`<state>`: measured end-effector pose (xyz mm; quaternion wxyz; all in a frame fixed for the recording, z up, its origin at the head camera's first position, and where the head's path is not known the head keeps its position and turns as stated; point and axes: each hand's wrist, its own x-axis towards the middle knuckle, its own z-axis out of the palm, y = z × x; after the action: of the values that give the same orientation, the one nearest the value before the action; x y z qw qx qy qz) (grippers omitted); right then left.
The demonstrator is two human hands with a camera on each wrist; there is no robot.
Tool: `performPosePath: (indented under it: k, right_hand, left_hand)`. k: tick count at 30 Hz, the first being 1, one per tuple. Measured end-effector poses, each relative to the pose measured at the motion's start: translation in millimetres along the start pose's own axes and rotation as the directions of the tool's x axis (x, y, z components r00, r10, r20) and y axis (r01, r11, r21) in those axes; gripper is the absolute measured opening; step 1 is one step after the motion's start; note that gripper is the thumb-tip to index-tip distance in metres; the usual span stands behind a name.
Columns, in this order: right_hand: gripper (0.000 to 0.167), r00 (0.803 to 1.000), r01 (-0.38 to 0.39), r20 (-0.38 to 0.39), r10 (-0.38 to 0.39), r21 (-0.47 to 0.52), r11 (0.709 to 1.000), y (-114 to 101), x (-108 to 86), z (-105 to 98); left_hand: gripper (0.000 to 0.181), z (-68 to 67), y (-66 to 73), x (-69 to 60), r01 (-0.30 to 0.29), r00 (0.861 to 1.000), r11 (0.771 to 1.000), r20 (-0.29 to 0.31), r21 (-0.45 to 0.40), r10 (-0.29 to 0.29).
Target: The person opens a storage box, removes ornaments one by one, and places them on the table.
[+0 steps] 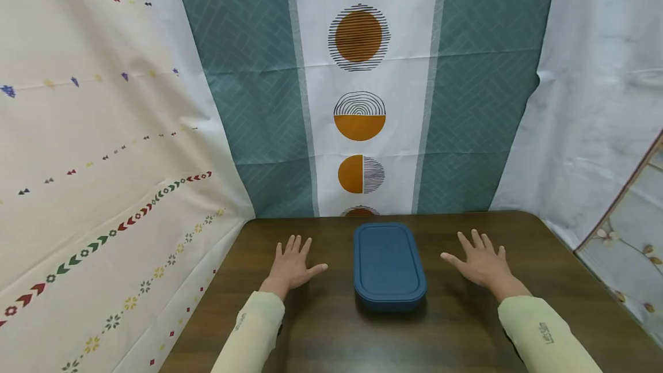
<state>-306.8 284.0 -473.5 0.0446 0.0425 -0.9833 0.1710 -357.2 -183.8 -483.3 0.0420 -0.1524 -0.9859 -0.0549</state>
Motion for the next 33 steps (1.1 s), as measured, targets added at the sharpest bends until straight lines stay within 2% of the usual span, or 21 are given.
performPosePath:
  k: [8, 15, 25, 33]
  right_hand:
    - [0.097, 0.999, 0.041, 0.006, -0.041, 0.01, 0.999, -8.9, 0.6, 7.6]
    - [0.091, 0.995, 0.091, -0.037, -0.092, -0.008, 0.996, -14.5, -2.1, 11.7]
    - [0.085, 0.983, 0.176, -0.043, -0.176, 0.007, 0.984, -21.4, -10.1, 20.9]
    - [0.082, 0.97, 0.242, -0.049, -0.24, 0.037, 0.97, -26.7, -14.2, 25.2]
  left_hand:
    - [0.096, 1.0, 12.3, -0.1, -0.042, 0.999, 0.999, 0.003, -0.033, 0.042]
    - [0.096, 0.7, 22.3, -0.5, -0.064, 0.998, 0.997, 0.007, -0.045, 0.065]
    - [0.096, 8.4, 38.3, -1.6, -0.129, 0.992, 0.987, -0.003, -0.092, 0.129]
    - [0.097, 9.9, 49.7, -5.8, -0.164, 0.986, 0.982, 0.005, -0.091, 0.165]
